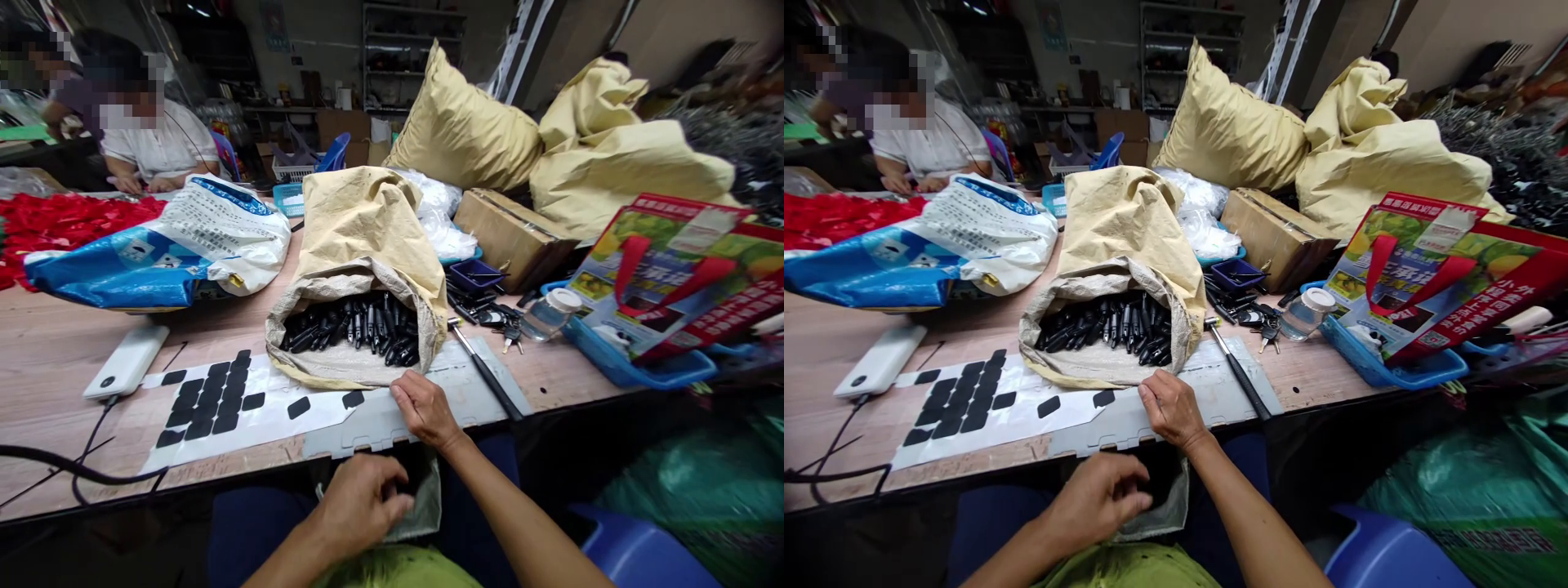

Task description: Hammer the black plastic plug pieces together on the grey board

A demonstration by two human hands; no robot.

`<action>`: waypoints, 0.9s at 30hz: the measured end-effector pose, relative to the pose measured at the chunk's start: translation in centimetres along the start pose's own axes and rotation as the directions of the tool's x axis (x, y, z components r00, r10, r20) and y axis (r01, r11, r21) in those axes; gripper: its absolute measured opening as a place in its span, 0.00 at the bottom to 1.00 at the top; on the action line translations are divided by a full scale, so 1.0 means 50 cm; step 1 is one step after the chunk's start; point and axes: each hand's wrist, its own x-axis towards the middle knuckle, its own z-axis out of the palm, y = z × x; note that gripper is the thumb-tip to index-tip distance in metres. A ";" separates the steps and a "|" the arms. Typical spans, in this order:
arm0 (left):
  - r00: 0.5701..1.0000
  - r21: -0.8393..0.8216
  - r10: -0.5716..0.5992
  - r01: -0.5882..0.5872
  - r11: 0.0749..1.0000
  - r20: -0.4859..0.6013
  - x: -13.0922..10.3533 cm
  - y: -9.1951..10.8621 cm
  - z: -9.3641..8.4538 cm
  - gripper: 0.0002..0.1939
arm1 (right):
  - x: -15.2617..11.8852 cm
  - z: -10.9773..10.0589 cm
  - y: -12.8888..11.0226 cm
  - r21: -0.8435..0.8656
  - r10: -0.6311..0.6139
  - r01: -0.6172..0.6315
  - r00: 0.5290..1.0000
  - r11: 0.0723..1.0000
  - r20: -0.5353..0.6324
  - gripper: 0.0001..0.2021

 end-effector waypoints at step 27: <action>0.886 0.197 0.134 -0.050 0.979 -0.444 0.141 -0.033 -0.146 0.06 | -0.018 0.000 0.003 0.088 -0.027 0.037 0.993 0.995 -0.111 0.13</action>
